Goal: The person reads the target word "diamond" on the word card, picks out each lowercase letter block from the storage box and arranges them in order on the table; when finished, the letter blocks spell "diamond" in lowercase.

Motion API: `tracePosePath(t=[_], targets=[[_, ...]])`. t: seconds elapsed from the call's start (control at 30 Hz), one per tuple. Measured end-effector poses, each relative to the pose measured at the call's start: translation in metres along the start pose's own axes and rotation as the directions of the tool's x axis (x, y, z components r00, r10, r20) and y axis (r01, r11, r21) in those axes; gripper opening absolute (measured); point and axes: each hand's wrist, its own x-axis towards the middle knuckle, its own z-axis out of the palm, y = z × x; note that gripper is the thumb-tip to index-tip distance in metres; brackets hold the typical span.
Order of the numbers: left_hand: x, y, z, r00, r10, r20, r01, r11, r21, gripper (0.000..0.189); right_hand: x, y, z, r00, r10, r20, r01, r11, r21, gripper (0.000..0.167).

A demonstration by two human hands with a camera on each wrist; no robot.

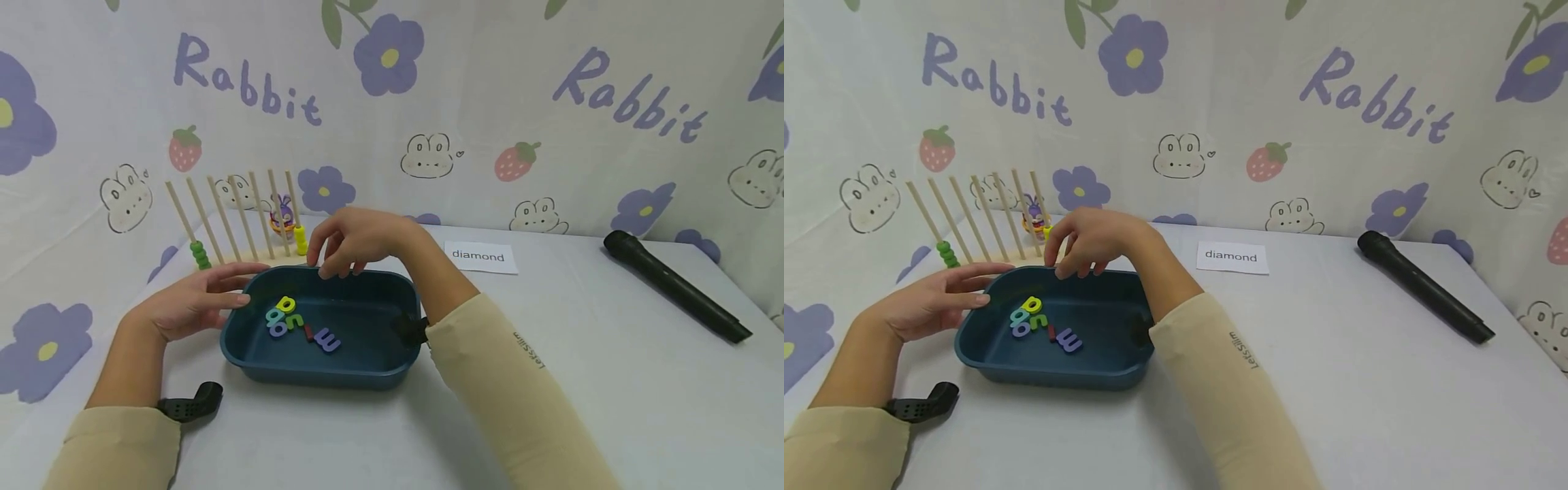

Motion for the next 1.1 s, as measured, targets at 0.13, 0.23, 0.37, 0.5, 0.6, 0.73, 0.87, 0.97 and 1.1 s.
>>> tracePosePath(t=[0.13, 0.23, 0.37, 0.5, 0.6, 0.73, 0.87, 0.97, 1.1], targets=[[0.002, -0.001, 0.001, 1.0, -0.002, 0.01, 0.002, 1.0, -0.001, 0.059, 0.01, 0.003, 0.007, 1.0, 0.001, 0.025, -0.002, 1.0, 0.014, 0.026], [0.004, -0.001, 0.003, 1.0, -0.006, 0.013, 0.006, 1.0, -0.005, 0.059, 0.017, 0.008, 0.012, 0.999, 0.006, 0.053, -0.007, 1.0, 0.019, 0.025], [0.005, -0.002, 0.005, 1.0, -0.008, 0.016, 0.008, 1.0, -0.018, 0.059, 0.026, 0.014, 0.019, 0.997, 0.001, 0.078, -0.004, 1.0, 0.031, 0.022], [0.004, -0.003, 0.006, 1.0, -0.006, 0.03, 0.007, 1.0, -0.029, 0.059, 0.031, 0.018, 0.024, 0.995, 0.003, 0.1, -0.008, 0.999, 0.043, 0.025], [0.002, -0.002, 0.006, 1.0, -0.006, 0.026, 0.007, 1.0, -0.022, 0.06, 0.032, 0.019, 0.027, 0.991, -0.001, 0.131, -0.004, 0.999, 0.039, 0.028], [0.002, 0.001, 0.005, 1.0, -0.003, 0.015, 0.003, 1.0, -0.01, 0.061, 0.034, 0.017, 0.029, 0.984, 0.001, 0.179, -0.004, 1.0, 0.016, 0.031], [0.002, 0.002, 0.003, 1.0, -0.003, 0.015, 0.003, 1.0, -0.014, 0.061, 0.037, 0.016, 0.032, 0.978, 0.017, 0.21, -0.015, 1.0, -0.014, 0.031], [0.001, 0.002, 0.001, 1.0, -0.002, 0.014, 0.002, 1.0, -0.011, 0.06, 0.042, 0.015, 0.038, 0.972, 0.033, 0.231, -0.024, 0.999, -0.042, 0.03], [0.0, 0.001, -0.002, 1.0, 0.003, 0.012, -0.002, 1.0, -0.008, 0.06, 0.05, 0.013, 0.046, 0.962, 0.066, 0.266, -0.046, 0.996, -0.08, 0.028]])
